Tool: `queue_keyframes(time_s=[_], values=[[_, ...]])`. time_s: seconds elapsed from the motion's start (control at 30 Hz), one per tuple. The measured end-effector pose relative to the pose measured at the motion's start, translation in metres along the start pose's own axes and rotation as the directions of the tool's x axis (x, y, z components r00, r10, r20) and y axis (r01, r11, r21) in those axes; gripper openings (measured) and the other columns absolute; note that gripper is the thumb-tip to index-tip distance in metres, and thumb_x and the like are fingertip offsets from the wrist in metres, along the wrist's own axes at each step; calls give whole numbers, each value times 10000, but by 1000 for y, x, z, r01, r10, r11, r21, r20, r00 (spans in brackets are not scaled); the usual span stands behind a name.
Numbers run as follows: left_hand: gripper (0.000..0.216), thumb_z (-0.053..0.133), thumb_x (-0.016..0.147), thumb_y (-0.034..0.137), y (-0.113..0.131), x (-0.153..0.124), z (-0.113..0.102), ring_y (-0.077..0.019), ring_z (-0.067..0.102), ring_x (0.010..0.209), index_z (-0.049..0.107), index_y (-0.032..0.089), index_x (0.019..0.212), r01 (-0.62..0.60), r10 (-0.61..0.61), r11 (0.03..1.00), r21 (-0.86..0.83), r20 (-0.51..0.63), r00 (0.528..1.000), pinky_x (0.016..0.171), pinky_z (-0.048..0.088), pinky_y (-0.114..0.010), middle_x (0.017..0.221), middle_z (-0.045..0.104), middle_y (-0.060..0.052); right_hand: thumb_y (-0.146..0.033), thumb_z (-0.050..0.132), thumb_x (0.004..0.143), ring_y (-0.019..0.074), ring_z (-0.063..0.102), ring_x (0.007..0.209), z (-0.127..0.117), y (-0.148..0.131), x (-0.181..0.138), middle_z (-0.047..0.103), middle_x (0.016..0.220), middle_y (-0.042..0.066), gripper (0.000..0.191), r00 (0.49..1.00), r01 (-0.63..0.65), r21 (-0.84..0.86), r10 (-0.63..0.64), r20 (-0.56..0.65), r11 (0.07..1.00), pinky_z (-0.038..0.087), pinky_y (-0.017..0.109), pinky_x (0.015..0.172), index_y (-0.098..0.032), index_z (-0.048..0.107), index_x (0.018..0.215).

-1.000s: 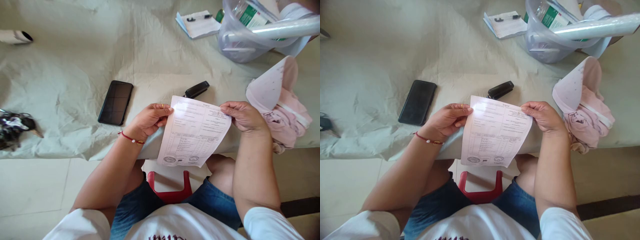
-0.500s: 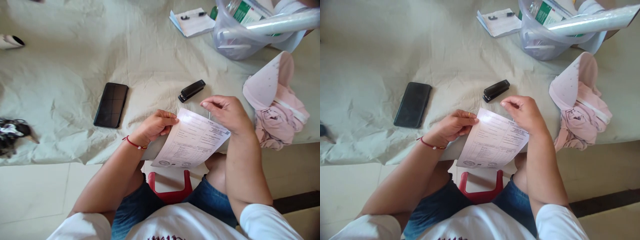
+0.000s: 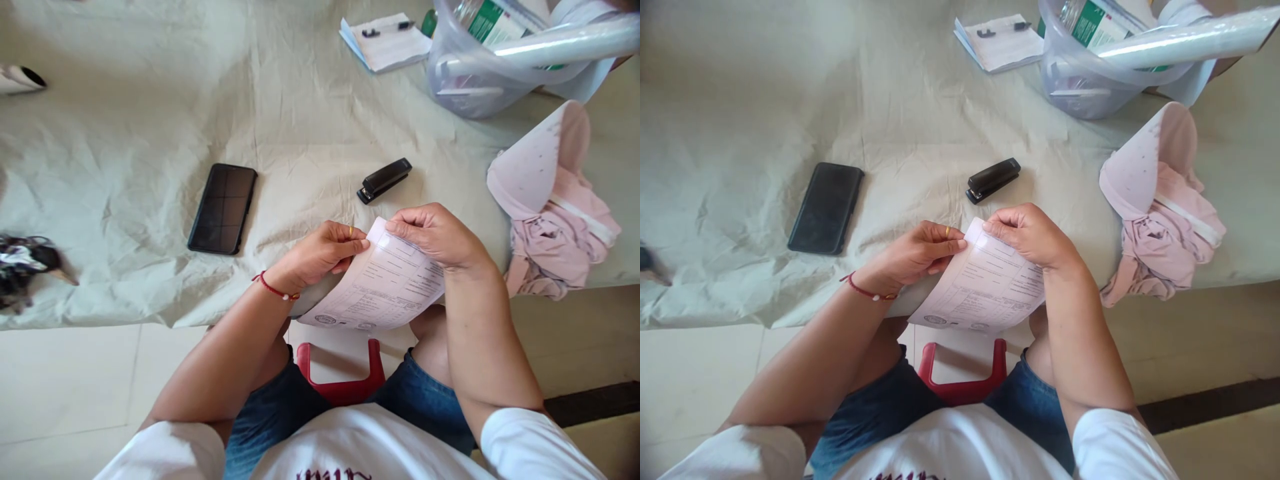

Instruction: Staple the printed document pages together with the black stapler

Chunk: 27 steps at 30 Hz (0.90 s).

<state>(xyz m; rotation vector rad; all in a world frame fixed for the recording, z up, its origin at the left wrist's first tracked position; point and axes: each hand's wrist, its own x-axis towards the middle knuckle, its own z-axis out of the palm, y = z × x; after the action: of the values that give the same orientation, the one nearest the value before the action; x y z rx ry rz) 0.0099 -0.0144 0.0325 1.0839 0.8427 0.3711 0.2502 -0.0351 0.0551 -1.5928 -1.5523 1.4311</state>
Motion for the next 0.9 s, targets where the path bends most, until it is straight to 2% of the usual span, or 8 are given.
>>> queue_keyframes(time_s=[0.1, 0.17, 0.33, 0.47, 0.53, 0.67, 0.8, 0.9], values=[[211, 691, 937, 332, -3, 1, 0, -79, 324, 488, 785, 156, 868, 15, 10, 985, 173, -141, 990, 513, 235, -256, 514, 443, 73, -553, 732, 912, 128, 427, 647, 5, 1, 6, 505, 653, -16, 412, 998, -20, -97, 15, -58, 995, 312, 308, 601, -207, 660, 700], [215, 643, 952, 288, -5, 1, 2, -90, 366, 517, 800, 159, 879, 6, 74, 945, 327, -231, 970, 535, 279, -264, 554, 500, 57, -527, 684, 931, 132, 430, 652, 9, 0, 9, 493, 649, -15, 395, 997, -32, -156, 21, -72, 987, 317, 315, 610, -206, 662, 703], [344, 510, 1005, 222, -11, 0, 9, -159, 622, 731, 847, 167, 959, -5, 235, 791, 612, -296, 926, 678, 421, -295, 807, 770, -34, -490, 636, 952, 139, 445, 674, 15, -4, 14, 494, 654, -13, 383, 997, -34, -240, 17, -72, 970, 332, 325, 640, -203, 643, 698], [377, 465, 1024, 209, -12, -3, 12, -181, 689, 829, 839, 177, 994, -18, 255, 803, 596, -317, 914, 732, 462, -295, 931, 830, -53, -459, 620, 958, 136, 428, 664, 15, -3, 16, 482, 641, -16, 371, 996, -45, -294, 21, -84, 955, 317, 330, 641, -202, 625, 690], [355, 468, 1017, 206, -11, -4, 13, -175, 673, 815, 819, 183, 966, -23, 256, 819, 573, -329, 909, 727, 456, -290, 911, 815, -43, -464, 618, 959, 135, 416, 659, 16, -2, 17, 476, 636, -17, 378, 996, -41, -306, 15, -84, 951, 313, 332, 635, -203, 623, 686], [314, 535, 1019, 293, -10, -5, 14, -138, 480, 640, 687, 193, 763, 4, 225, 806, 592, -312, 923, 652, 366, -297, 649, 598, 18, -487, 627, 961, 142, 434, 672, 18, -1, 20, 494, 642, -14, 388, 998, 3, -301, -22, -57, 954, 333, 330, 634, -205, 647, 694], [300, 535, 998, 276, -11, -3, 13, -124, 414, 621, 602, 200, 716, 2, 205, 832, 555, -311, 928, 621, 311, -298, 633, 510, 36, -489, 636, 981, 161, 506, 693, 19, 1, 20, 585, 663, -1, 381, 997, 45, -306, -61, -43, 951, 382, 333, 657, -212, 698, 727], [318, 543, 990, 322, -13, -2, 11, -115, 376, 592, 548, 210, 693, 2, 144, 900, 437, -301, 943, 590, 287, -296, 610, 453, 49, -432, 647, 1000, 205, 647, 822, 23, 3, 20, 751, 849, 34, 285, 985, 126, -321, -157, -72, 939, 473, 349, 768, -228, 783, 855]])
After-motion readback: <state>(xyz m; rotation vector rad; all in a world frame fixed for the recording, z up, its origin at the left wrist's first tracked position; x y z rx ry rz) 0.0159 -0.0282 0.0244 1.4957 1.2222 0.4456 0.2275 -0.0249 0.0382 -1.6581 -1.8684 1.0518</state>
